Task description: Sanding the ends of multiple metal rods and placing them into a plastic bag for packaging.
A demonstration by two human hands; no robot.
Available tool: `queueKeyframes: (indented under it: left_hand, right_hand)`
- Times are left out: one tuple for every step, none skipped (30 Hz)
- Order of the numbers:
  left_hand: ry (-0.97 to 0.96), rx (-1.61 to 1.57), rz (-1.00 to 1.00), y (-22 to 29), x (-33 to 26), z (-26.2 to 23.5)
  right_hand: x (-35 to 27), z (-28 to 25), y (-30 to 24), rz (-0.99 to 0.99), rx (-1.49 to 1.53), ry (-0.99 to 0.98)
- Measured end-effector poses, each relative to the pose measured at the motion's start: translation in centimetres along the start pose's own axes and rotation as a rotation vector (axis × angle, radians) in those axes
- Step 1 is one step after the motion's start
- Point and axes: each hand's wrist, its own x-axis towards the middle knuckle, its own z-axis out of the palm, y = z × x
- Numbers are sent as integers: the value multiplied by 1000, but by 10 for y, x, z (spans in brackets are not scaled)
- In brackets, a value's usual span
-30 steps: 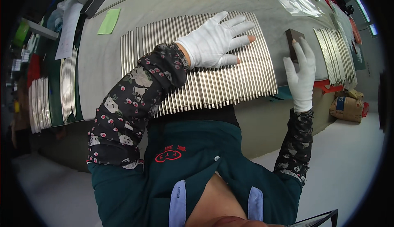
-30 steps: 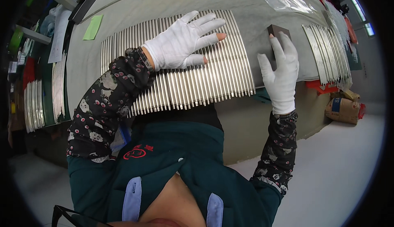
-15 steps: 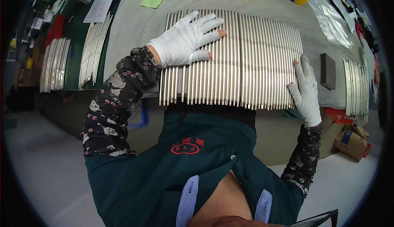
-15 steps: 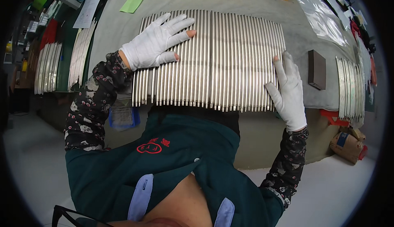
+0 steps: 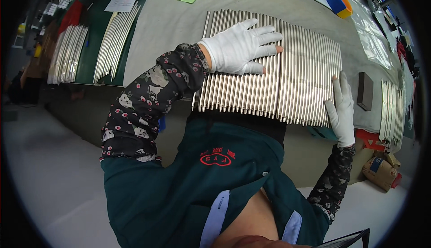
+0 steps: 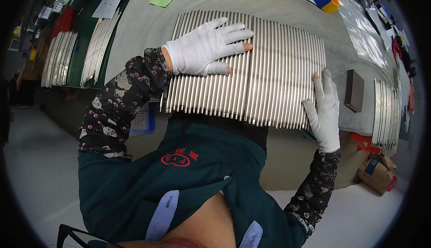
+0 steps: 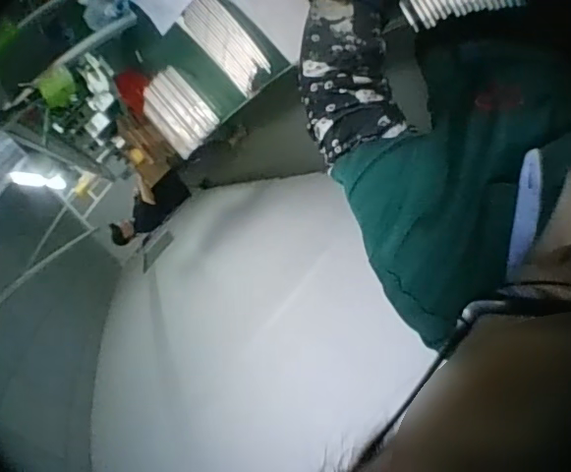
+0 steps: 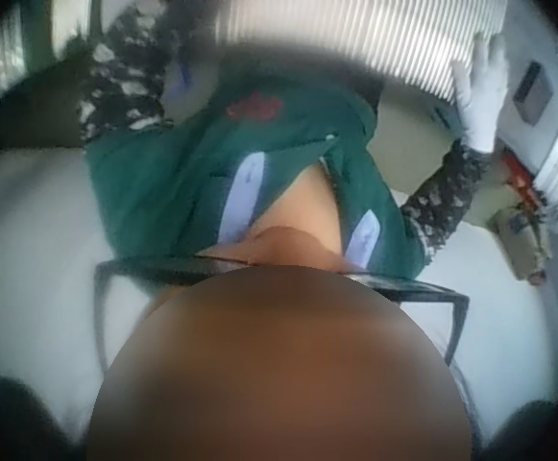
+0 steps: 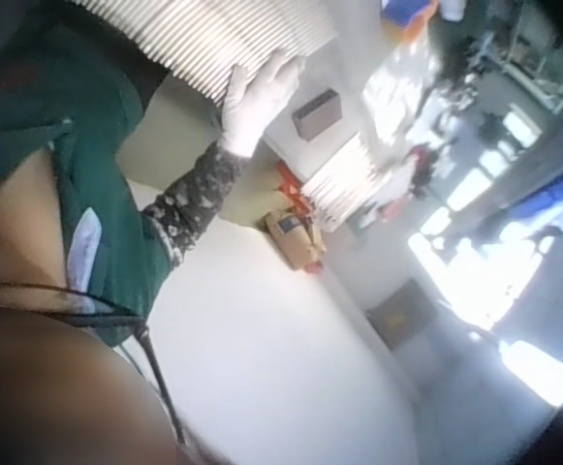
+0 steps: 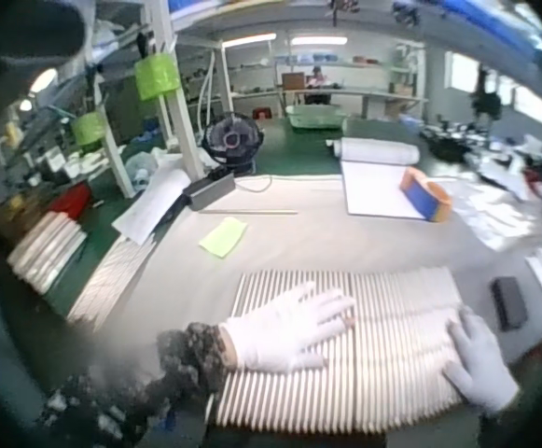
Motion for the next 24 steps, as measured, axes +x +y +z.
queueKeyframes:
  left_hand:
    - [-18, 1, 0, 0, -1, -2]
    - [-35, 6, 2, -1, -1, -3]
    - [-39, -3, -3, -2, -5, -7]
    - [-34, 8, -5, -2, -10, -7]
    - [-31, -10, -4, -4, -13, -4]
    - [-27, -29, -9, -6, -15, -3]
    - [-37, -33, -8, -7, -17, -4]
    - [-45, -35, -6, -9, -20, -3]
    - [-47, -29, -8, -10, -23, -2]
    - [-50, -24, -10, -11, -26, -2]
    - [-53, -65, -27, -14, -30, 0]
    - [-46, -60, -18, -14, -29, 1]
    - [-15, -39, -51, -14, -29, 1]
    - [12, -24, -79, -16, -30, 2]
    - [124, -51, -122, -19, -31, 4]
    - [122, -52, -116, -20, -33, 4]
    - [240, -87, -195, -19, -33, 2]
    - [354, -123, -269, -20, -36, -2]
    - [389, -160, -280, -21, -39, -6]
    - [395, -166, -268, -20, -42, -11]
    - [424, -176, -311, -17, -46, -16]
    - [453, -187, -354, -14, -50, -20]
    - [449, -173, -387, -10, -56, -24]
    - [452, -176, -383, -7, -65, -25]
  right_hand:
    - [1, -1, 1, -5, 5, -2]
    - [2, -1, 1, -8, 8, -1]
    - [2, -2, -1, -2, 13, -15]
    - [2, -3, -3, -8, 10, -5]
    - [0, -2, -4, -10, 1, 0]
    - [1, -2, -5, -18, -7, 2]
    - [1, -2, -8, -16, -28, -15]
    - [2, -4, -13, -45, -66, -32]
    - [3, -3, -20, -74, -54, -42]
    - [6, -2, -27, -102, -42, -53]
    - [13, -5, -40, -140, 3, -84]
    - [15, -7, -46, -168, 5, -119]
    - [18, -7, -52, -203, 33, -139]
    - [21, -6, -61, -231, 65, -163]
    - [26, -8, -71, -261, 86, -195]
    - [32, -10, -81, -292, 108, -227]
    - [37, -15, -91, -317, 119, -236]
    - [43, -18, -102, -335, 140, -276]
    - [45, -17, -109, -372, 199, -271]
    - [45, -16, -114, -407, 251, -267]
    - [47, -19, -116, -456, 305, -281]
    - [47, -24, -113, -446, 299, -283]
    - [47, -31, -108, -448, 300, -266]
    - [46, -37, -103, -454, 301, -249]
